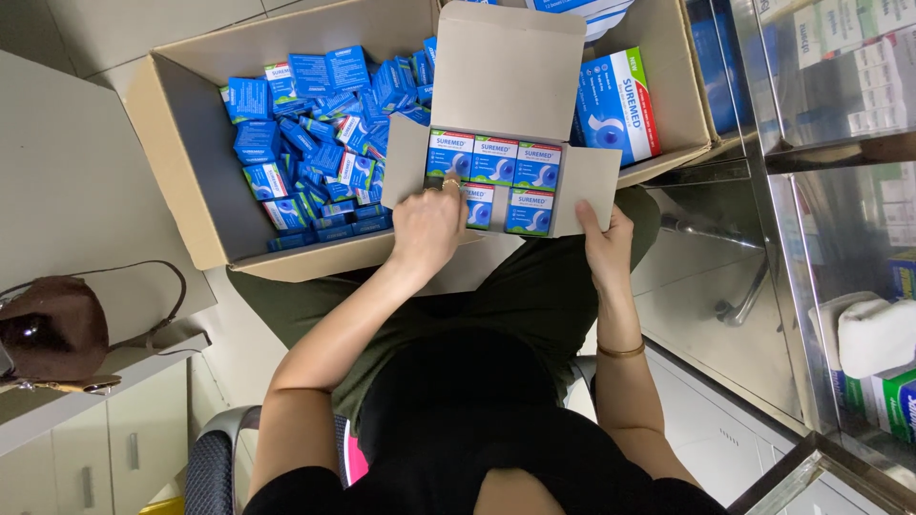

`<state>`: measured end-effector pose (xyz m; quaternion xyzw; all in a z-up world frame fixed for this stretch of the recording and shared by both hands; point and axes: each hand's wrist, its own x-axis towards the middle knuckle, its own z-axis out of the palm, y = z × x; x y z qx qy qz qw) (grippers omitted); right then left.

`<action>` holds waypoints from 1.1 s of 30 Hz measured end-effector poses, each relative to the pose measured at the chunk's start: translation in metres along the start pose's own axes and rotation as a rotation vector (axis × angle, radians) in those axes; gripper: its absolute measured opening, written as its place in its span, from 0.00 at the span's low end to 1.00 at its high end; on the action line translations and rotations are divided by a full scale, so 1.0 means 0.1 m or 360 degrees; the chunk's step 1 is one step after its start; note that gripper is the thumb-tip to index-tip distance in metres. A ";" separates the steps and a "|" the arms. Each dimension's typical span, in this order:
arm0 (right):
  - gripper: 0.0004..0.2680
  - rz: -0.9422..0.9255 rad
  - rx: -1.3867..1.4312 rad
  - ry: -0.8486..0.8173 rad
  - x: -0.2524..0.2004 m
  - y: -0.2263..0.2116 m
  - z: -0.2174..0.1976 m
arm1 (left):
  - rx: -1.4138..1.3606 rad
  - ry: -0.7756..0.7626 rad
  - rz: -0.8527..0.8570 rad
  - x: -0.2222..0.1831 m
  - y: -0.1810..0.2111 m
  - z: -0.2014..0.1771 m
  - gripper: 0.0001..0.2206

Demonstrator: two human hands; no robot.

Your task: Packing individual surgical tape packets into a smaller product box in a pharmacy.

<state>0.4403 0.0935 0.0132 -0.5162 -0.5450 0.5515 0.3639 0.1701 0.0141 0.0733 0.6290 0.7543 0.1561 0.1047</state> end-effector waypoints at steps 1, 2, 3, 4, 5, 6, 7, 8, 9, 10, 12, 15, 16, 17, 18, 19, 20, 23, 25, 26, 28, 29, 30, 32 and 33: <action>0.10 -0.0002 -0.0001 0.0003 0.00 0.02 -0.01 | -0.0001 0.0001 0.0003 0.01 0.03 0.01 0.13; 0.10 0.0004 -0.0018 0.0013 0.00 0.04 -0.02 | -0.0039 -0.0004 -0.0015 0.01 0.05 0.01 0.12; 0.09 0.0009 -0.0036 0.0023 0.00 0.06 -0.02 | -0.0076 -0.0009 -0.0034 0.01 0.07 0.02 0.11; 0.09 0.0010 -0.0036 0.0020 0.00 0.06 -0.02 | -0.0075 -0.0009 -0.0036 0.01 0.10 0.03 0.11; 0.09 0.0019 -0.0018 0.0017 0.00 0.06 -0.02 | -0.0135 0.0008 -0.0027 0.01 0.13 0.05 0.10; 0.09 0.0029 0.0000 0.0016 0.00 0.05 -0.02 | -0.0195 0.0025 -0.0017 0.01 0.15 0.06 0.10; 0.09 0.0029 0.0000 0.0014 0.00 0.05 -0.02 | -0.0195 0.0025 -0.0018 0.01 0.16 0.06 0.10; 0.09 0.0016 0.0021 0.0004 0.00 0.04 -0.02 | -0.0226 0.0051 -0.0003 0.01 0.17 0.07 0.10; 0.09 0.0004 0.0043 -0.0007 0.00 0.04 -0.03 | -0.0257 0.0077 0.0013 0.01 0.18 0.07 0.10; 0.09 0.0003 0.0043 -0.0011 0.00 0.04 -0.04 | -0.0256 0.0080 0.0010 0.02 0.17 0.02 0.10; 0.09 0.0006 0.0034 -0.0023 0.01 0.06 -0.06 | -0.0364 0.0129 -0.0002 0.02 0.14 -0.07 0.08; 0.07 0.0021 -0.0021 -0.0007 0.02 0.10 -0.13 | -0.0488 0.0832 0.0074 0.03 0.04 -0.40 0.05; 0.07 0.0023 -0.0020 -0.0014 0.02 0.10 -0.15 | -0.0484 0.0833 0.0068 0.06 -0.09 -0.48 0.05; 0.07 0.0042 -0.0029 -0.0025 0.02 0.09 -0.17 | -0.0521 0.0846 -0.0143 0.10 -0.23 -0.56 0.04; 0.06 0.0059 -0.0040 -0.0035 0.02 0.09 -0.20 | -0.0560 0.0860 -0.0354 0.14 -0.35 -0.63 0.04; 0.06 0.0058 -0.0040 -0.0042 0.02 0.06 -0.21 | -0.0557 0.0864 -0.0359 0.20 -0.54 -0.62 0.04; 0.06 0.0061 -0.0055 -0.0058 0.02 0.04 -0.22 | -0.0399 0.0861 -0.0402 0.27 -0.72 -0.62 0.05; 0.06 0.0091 -0.0109 -0.0104 0.02 -0.01 -0.24 | -0.0052 0.0525 -0.0594 0.45 -1.52 -0.08 0.12; 0.06 0.0114 -0.0147 -0.0128 0.02 -0.02 -0.25 | 0.0133 0.0190 -0.0728 0.52 -2.06 0.48 0.17; 0.06 0.0125 -0.0133 -0.0139 0.02 -0.01 -0.26 | 0.0210 -0.0144 -0.0832 0.54 -2.28 0.78 0.25; 0.06 0.0132 -0.0121 -0.0148 0.02 -0.03 -0.25 | 0.0281 -0.0475 -0.0929 0.57 -2.48 1.10 0.33; 0.06 0.0133 -0.0131 -0.0140 0.01 -0.06 -0.24 | 0.0327 -0.0579 -0.0962 0.57 -2.45 1.11 0.36; 0.07 0.0135 -0.0143 -0.0130 0.00 -0.08 -0.23 | 0.0372 -0.0685 -0.0993 0.57 -2.41 1.13 0.39; 0.07 0.0115 -0.0152 -0.0128 0.00 -0.05 -0.24 | 0.0457 -0.0725 -0.0927 0.59 -2.39 1.20 0.42; 0.07 0.0098 -0.0157 -0.0130 0.01 -0.03 -0.25 | 0.0546 -0.0766 -0.0866 0.60 -2.37 1.24 0.45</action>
